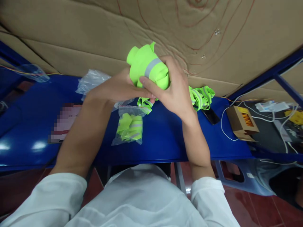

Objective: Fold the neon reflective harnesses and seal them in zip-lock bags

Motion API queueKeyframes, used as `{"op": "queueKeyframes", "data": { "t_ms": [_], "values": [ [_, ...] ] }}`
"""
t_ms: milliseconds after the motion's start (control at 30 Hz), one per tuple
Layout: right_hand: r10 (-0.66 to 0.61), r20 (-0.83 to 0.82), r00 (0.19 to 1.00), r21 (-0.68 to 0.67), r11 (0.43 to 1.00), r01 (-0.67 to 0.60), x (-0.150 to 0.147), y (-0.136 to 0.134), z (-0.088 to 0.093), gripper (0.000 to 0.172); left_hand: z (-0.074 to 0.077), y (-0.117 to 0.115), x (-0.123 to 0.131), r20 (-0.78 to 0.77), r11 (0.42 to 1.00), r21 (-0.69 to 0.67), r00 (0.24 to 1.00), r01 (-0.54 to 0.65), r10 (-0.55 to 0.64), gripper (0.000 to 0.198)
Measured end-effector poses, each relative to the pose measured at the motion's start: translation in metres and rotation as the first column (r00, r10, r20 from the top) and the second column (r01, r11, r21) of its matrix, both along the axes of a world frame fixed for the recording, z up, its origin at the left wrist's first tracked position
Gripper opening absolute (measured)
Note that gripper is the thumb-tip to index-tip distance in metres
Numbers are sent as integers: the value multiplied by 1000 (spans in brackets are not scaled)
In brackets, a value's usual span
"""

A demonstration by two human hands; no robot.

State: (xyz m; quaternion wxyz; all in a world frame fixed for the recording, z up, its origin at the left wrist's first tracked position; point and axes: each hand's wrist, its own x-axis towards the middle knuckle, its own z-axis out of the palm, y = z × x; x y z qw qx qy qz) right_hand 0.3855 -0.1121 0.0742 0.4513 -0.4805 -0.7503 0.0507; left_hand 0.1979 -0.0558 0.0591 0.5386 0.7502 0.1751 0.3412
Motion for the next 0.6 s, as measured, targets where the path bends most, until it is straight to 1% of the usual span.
{"op": "queueKeyframes", "data": {
  "t_ms": [67,133,200,267,333,400,467,533,600],
  "values": [
    [-12,-76,997,18,1000,13,-1,5,-3,33,0,4,-3,-74,999,-5,996,40,-40,34],
    [-17,-170,985,54,998,27,-2,8,-4,32,1,7,-6,-136,996,-18,987,82,-84,41],
    [-8,-251,968,72,997,27,-4,6,-4,32,3,8,-9,-157,993,-23,980,116,-118,43],
    [13,-301,953,27,1000,-5,-7,3,-1,29,5,8,-11,-158,990,-8,977,141,-141,42],
    [25,-343,939,-77,995,-55,-11,0,1,28,6,8,-12,-172,990,14,975,143,-139,44],
    [21,-369,929,-168,982,-89,-13,0,3,29,4,10,-12,-168,995,45,982,91,-83,48],
    [17,-397,918,-228,967,-116,-15,2,4,29,-1,13,-10,-142,998,61,990,-1,9,49],
    [37,-470,882,-243,955,-170,-15,6,2,29,-6,16,-8,-118,994,30,987,-106,109,47],
    [68,-578,814,-225,944,-239,-14,11,-1,36,-10,18,-6,-78,982,-45,981,-181,177,40]
  ]
}}
